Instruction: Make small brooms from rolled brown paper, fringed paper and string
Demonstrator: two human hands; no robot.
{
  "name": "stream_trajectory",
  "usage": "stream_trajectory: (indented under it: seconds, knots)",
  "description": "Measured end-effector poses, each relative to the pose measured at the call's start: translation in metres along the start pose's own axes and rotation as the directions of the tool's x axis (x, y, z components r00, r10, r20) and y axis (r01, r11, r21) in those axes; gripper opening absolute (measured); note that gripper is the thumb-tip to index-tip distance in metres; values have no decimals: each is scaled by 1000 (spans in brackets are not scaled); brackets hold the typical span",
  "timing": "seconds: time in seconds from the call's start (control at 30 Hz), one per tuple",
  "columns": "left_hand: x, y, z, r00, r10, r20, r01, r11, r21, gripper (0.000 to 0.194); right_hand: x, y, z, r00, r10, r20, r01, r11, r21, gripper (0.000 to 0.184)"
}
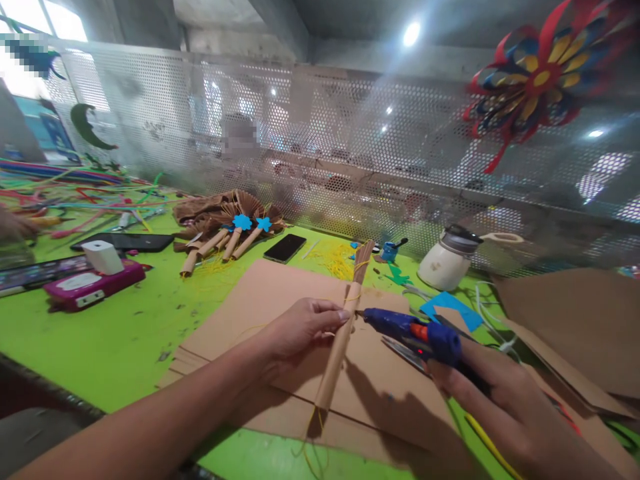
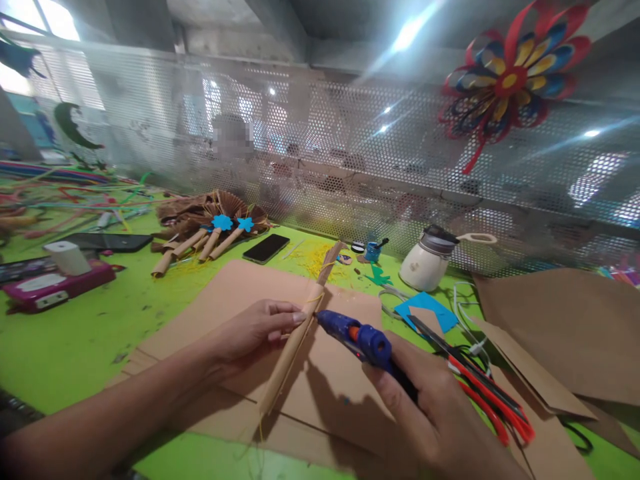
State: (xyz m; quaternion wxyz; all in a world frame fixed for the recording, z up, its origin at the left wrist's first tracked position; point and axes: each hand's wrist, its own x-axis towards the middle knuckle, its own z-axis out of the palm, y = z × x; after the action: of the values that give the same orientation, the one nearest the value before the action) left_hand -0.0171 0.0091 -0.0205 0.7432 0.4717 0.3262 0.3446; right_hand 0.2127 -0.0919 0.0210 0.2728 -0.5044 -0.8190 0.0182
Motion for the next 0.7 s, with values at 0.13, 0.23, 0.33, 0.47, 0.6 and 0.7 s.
stream_trajectory:
  seconds: [0.13,0.23,0.33,0.47,0.6,0.7]
  knots:
    - [1,-2,0,1000,1,-7,-1,1000,1,18,2,0,2,999,32,6,-32,999,31,35]
    - [3,-3,-3,999,-10,-39,10,1000,-7,19,2,-2,1,1000,14,20,-15,999,50,32]
    - [3,-1,-4,997,-17,-70,16,1000,-15,19,0,-6,-1,999,-16,30,15,999,38,31]
    - [3,3,-4,995,-19,-99,16,999,-31,17,-8,-7,-2,999,-29,19,29,1000,-7,35]
    - [4,3,-6,994,-23,-102,19,999,-41,17,-12,-6,-1,998,-12,54,12,1000,-4,35]
    - [5,2,-7,996,-25,-82,21,999,-42,17,-8,-7,-1,998,-2,66,-1,999,54,32]
